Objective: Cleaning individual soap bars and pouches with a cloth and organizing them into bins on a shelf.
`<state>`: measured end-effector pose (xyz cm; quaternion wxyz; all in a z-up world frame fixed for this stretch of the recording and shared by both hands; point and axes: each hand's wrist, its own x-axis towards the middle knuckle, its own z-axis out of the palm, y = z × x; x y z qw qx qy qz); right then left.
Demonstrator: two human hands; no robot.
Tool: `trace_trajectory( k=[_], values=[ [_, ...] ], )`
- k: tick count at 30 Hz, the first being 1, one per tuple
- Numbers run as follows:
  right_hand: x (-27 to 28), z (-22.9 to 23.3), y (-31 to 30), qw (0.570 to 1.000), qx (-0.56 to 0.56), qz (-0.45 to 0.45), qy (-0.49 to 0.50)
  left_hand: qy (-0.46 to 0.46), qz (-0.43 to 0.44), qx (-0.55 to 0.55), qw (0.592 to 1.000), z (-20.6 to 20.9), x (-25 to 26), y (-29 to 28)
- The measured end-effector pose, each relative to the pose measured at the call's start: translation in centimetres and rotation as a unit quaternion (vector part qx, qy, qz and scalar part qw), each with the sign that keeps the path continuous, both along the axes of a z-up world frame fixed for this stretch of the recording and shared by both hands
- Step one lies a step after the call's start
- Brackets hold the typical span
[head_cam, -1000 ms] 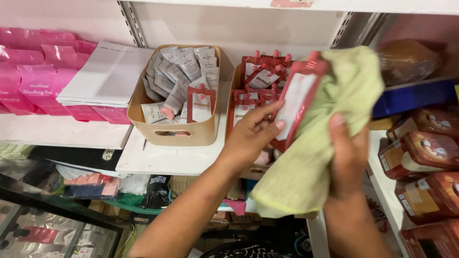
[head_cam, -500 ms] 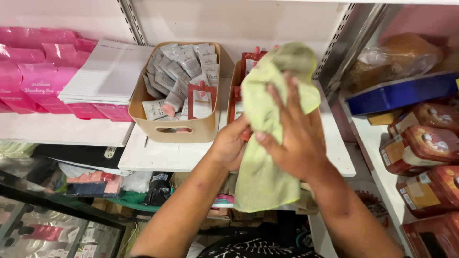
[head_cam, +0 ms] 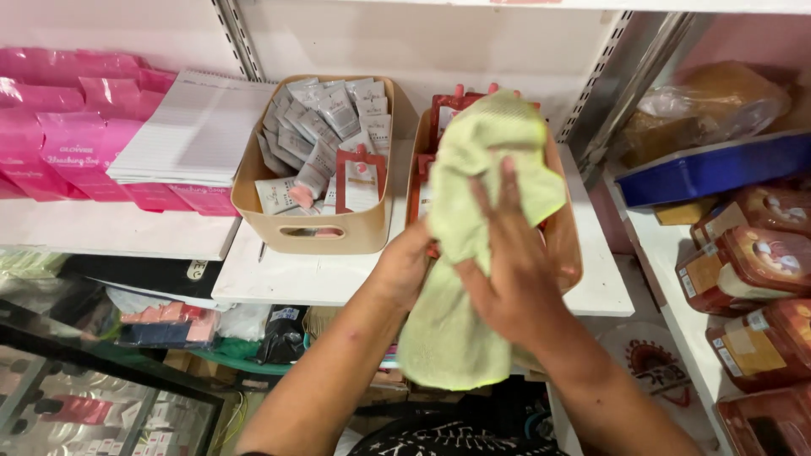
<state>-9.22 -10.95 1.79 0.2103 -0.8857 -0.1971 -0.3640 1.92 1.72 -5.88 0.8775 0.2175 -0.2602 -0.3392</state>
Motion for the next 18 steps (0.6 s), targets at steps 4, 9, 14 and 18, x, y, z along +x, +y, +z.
trace_trajectory(
  k=[4, 9, 14, 18],
  values=[
    [0.6, 0.7, -1.3, 0.996, 0.054, -0.061, -0.03, -0.079, 0.018, 0.103, 0.991, 6.1, -2.9, 1.9],
    [1.2, -0.3, -3.2, 0.959, 0.28, 0.021, 0.026, -0.235, 0.162, 0.183, 0.941, 5.6, -1.1, 3.8],
    [0.3, 2.0, -1.8, 0.889, 0.43, 0.115, 0.109, -0.24, 0.431, 0.242, 0.835, 6.5, 1.5, 6.6],
    [-0.2, 3.9, -0.4, 0.892, 0.411, 0.167, 0.086, -0.343, 0.597, 0.306, 0.657, 5.9, 4.3, 8.7]
  ],
)
